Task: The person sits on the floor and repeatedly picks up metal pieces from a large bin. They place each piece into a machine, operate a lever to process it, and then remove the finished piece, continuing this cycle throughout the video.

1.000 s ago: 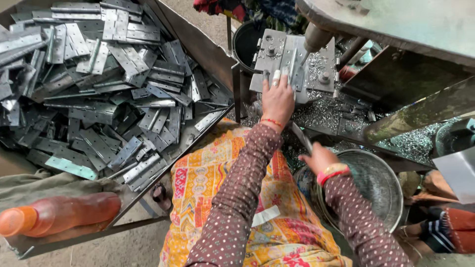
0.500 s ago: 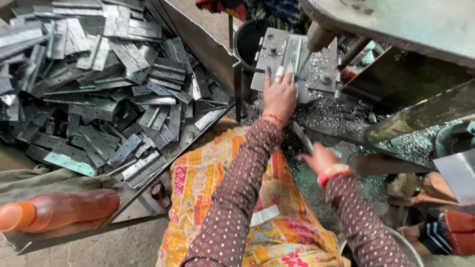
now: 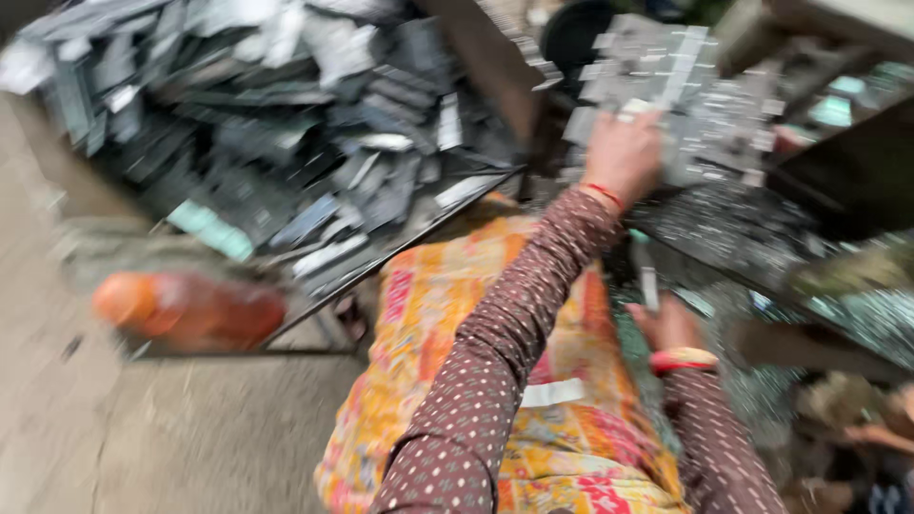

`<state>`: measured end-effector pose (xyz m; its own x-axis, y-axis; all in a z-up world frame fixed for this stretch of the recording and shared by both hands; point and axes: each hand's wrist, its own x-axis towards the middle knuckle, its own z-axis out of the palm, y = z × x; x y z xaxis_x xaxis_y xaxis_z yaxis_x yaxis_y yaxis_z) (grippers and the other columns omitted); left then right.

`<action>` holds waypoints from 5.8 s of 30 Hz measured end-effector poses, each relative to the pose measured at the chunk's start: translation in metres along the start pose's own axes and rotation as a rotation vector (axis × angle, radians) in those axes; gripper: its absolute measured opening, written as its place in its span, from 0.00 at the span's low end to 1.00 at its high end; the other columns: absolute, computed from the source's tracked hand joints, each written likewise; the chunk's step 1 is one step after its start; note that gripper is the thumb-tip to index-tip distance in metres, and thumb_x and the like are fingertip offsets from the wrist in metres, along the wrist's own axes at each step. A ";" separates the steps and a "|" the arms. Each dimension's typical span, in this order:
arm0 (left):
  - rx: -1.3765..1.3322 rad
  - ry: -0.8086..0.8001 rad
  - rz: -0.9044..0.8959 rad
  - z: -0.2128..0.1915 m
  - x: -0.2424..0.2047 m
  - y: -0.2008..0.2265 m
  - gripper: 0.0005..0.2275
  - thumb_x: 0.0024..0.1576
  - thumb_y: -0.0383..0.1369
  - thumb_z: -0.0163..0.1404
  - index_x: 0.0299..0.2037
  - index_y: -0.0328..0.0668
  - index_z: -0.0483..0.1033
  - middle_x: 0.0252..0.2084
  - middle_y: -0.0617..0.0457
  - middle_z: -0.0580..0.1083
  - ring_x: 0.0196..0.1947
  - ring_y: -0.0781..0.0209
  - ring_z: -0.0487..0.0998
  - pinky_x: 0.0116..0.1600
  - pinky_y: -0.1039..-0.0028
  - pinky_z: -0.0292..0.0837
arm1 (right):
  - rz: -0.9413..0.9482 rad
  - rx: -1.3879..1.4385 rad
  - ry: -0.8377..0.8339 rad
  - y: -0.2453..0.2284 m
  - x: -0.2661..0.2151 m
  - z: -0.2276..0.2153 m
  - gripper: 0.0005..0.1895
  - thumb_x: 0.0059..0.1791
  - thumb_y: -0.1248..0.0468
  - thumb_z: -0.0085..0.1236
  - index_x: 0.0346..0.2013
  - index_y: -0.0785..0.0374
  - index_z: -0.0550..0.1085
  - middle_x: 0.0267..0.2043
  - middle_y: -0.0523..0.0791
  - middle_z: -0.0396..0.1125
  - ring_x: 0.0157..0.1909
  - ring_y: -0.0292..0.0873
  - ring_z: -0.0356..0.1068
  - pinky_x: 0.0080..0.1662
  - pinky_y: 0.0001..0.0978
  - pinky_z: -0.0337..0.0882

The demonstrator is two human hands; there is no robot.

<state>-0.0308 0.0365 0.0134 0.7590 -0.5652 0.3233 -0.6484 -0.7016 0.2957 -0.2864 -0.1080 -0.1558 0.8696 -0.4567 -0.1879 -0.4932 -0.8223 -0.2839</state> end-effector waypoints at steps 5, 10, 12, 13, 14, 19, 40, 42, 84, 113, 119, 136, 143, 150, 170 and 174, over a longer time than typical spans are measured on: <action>-0.034 0.530 -0.153 0.002 -0.089 -0.071 0.12 0.61 0.39 0.49 0.52 0.49 0.74 0.54 0.55 0.73 0.55 0.55 0.77 0.59 0.61 0.67 | -0.084 -0.079 -0.091 -0.017 0.010 -0.096 0.35 0.53 0.35 0.58 0.32 0.69 0.77 0.26 0.57 0.73 0.33 0.61 0.73 0.38 0.53 0.71; 0.274 0.416 -0.564 0.023 -0.168 -0.224 0.21 0.56 0.36 0.51 0.58 0.37 0.70 0.59 0.41 0.70 0.49 0.47 0.76 0.56 0.56 0.69 | 0.058 -0.092 -0.206 -0.056 0.004 -0.126 0.35 0.51 0.36 0.56 0.37 0.70 0.76 0.27 0.55 0.72 0.23 0.55 0.76 0.35 0.49 0.74; 0.423 0.502 -0.505 0.037 -0.180 -0.257 0.25 0.53 0.33 0.51 0.62 0.35 0.66 0.60 0.38 0.69 0.51 0.45 0.75 0.59 0.54 0.69 | 0.083 -0.095 -0.215 -0.064 -0.002 -0.132 0.34 0.51 0.37 0.57 0.36 0.70 0.76 0.27 0.54 0.71 0.23 0.55 0.76 0.34 0.49 0.74; 0.415 0.465 -0.502 0.043 -0.181 -0.268 0.25 0.55 0.30 0.52 0.64 0.36 0.64 0.61 0.39 0.68 0.51 0.46 0.75 0.60 0.55 0.69 | 0.104 -0.103 -0.223 -0.067 -0.004 -0.134 0.34 0.51 0.37 0.57 0.36 0.70 0.76 0.27 0.54 0.71 0.23 0.55 0.76 0.34 0.49 0.74; 0.407 0.428 -0.499 0.048 -0.182 -0.274 0.26 0.56 0.26 0.52 0.67 0.37 0.63 0.61 0.39 0.68 0.52 0.46 0.75 0.60 0.55 0.70 | 0.125 -0.110 -0.230 -0.070 -0.004 -0.135 0.34 0.51 0.37 0.57 0.36 0.70 0.76 0.27 0.54 0.71 0.23 0.55 0.77 0.34 0.49 0.74; -0.024 0.320 -0.594 0.057 -0.175 -0.265 0.32 0.44 0.17 0.52 0.64 0.38 0.65 0.49 0.39 0.67 0.45 0.37 0.74 0.50 0.55 0.71 | 0.151 -0.089 -0.226 -0.074 -0.007 -0.138 0.33 0.50 0.37 0.57 0.36 0.69 0.76 0.24 0.54 0.71 0.22 0.54 0.76 0.32 0.48 0.74; 0.147 0.082 -0.438 0.021 -0.223 -0.254 0.16 0.53 0.25 0.50 0.51 0.50 0.74 0.42 0.50 0.74 0.45 0.45 0.76 0.53 0.50 0.67 | 0.011 -0.116 -0.110 -0.049 0.005 -0.108 0.34 0.48 0.35 0.57 0.38 0.67 0.77 0.33 0.60 0.74 0.40 0.66 0.75 0.44 0.57 0.72; 0.070 0.089 -0.394 0.013 -0.229 -0.246 0.16 0.52 0.25 0.50 0.50 0.49 0.75 0.43 0.49 0.74 0.44 0.43 0.76 0.48 0.54 0.70 | 0.004 -0.105 -0.100 -0.043 0.005 -0.103 0.34 0.48 0.35 0.57 0.39 0.66 0.77 0.35 0.60 0.74 0.41 0.67 0.75 0.45 0.58 0.72; 0.139 -0.014 0.006 -0.006 -0.030 0.020 0.14 0.60 0.35 0.44 0.50 0.43 0.80 0.67 0.50 0.68 0.66 0.53 0.69 0.69 0.42 0.53 | 0.063 -0.094 -0.166 -0.062 0.014 -0.108 0.33 0.46 0.37 0.60 0.41 0.67 0.77 0.39 0.59 0.74 0.44 0.65 0.75 0.47 0.55 0.73; 0.078 0.041 0.015 0.010 -0.001 0.018 0.11 0.57 0.32 0.47 0.44 0.40 0.82 0.63 0.49 0.70 0.66 0.51 0.69 0.70 0.41 0.55 | 0.071 -0.094 -0.200 -0.034 0.031 -0.072 0.32 0.44 0.39 0.65 0.41 0.67 0.76 0.36 0.58 0.74 0.41 0.64 0.75 0.45 0.54 0.73; 0.059 -0.110 -0.041 0.010 0.021 0.025 0.11 0.59 0.32 0.46 0.43 0.42 0.83 0.65 0.49 0.69 0.67 0.53 0.67 0.72 0.42 0.52 | 0.052 0.002 -0.096 -0.044 -0.004 -0.055 0.29 0.47 0.41 0.62 0.40 0.66 0.76 0.35 0.57 0.74 0.38 0.63 0.76 0.42 0.54 0.74; 0.043 -0.120 -0.012 0.013 0.048 0.004 0.11 0.58 0.31 0.46 0.34 0.44 0.85 0.66 0.52 0.69 0.65 0.53 0.68 0.73 0.43 0.49 | 0.064 0.080 -0.027 -0.039 -0.023 -0.018 0.27 0.50 0.43 0.56 0.43 0.66 0.73 0.34 0.58 0.74 0.38 0.65 0.75 0.42 0.56 0.73; 0.023 0.066 0.065 0.017 0.040 0.000 0.10 0.55 0.31 0.48 0.33 0.42 0.84 0.62 0.51 0.72 0.63 0.51 0.70 0.70 0.44 0.51 | 0.160 0.066 -0.184 -0.048 0.001 -0.074 0.29 0.49 0.38 0.58 0.41 0.63 0.75 0.35 0.56 0.75 0.37 0.58 0.76 0.42 0.51 0.73; 0.305 0.156 0.174 -0.023 -0.067 0.037 0.17 0.56 0.35 0.48 0.53 0.41 0.78 0.59 0.50 0.73 0.62 0.57 0.72 0.73 0.55 0.55 | -0.083 0.208 0.486 -0.097 -0.009 -0.149 0.24 0.49 0.45 0.62 0.44 0.62 0.73 0.42 0.51 0.74 0.42 0.56 0.75 0.42 0.49 0.72; 0.294 0.111 0.136 0.001 -0.013 0.026 0.16 0.61 0.32 0.48 0.58 0.35 0.72 0.60 0.41 0.69 0.49 0.57 0.75 0.50 0.62 0.73 | -0.066 0.375 0.582 -0.090 -0.011 -0.144 0.27 0.56 0.45 0.55 0.52 0.67 0.67 0.55 0.54 0.62 0.45 0.50 0.75 0.45 0.43 0.75; 0.177 -0.185 -0.135 0.013 -0.034 0.010 0.18 0.67 0.45 0.42 0.47 0.36 0.77 0.63 0.45 0.67 0.60 0.47 0.70 0.67 0.49 0.60 | -0.050 0.331 0.498 -0.090 -0.016 -0.140 0.26 0.56 0.44 0.53 0.50 0.66 0.68 0.54 0.53 0.64 0.45 0.49 0.74 0.44 0.41 0.75</action>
<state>-0.0623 0.0430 -0.0060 0.8460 -0.5200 0.1176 -0.5329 -0.8312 0.1583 -0.2521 -0.0739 0.0046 0.7596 -0.5899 0.2739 -0.3632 -0.7341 -0.5737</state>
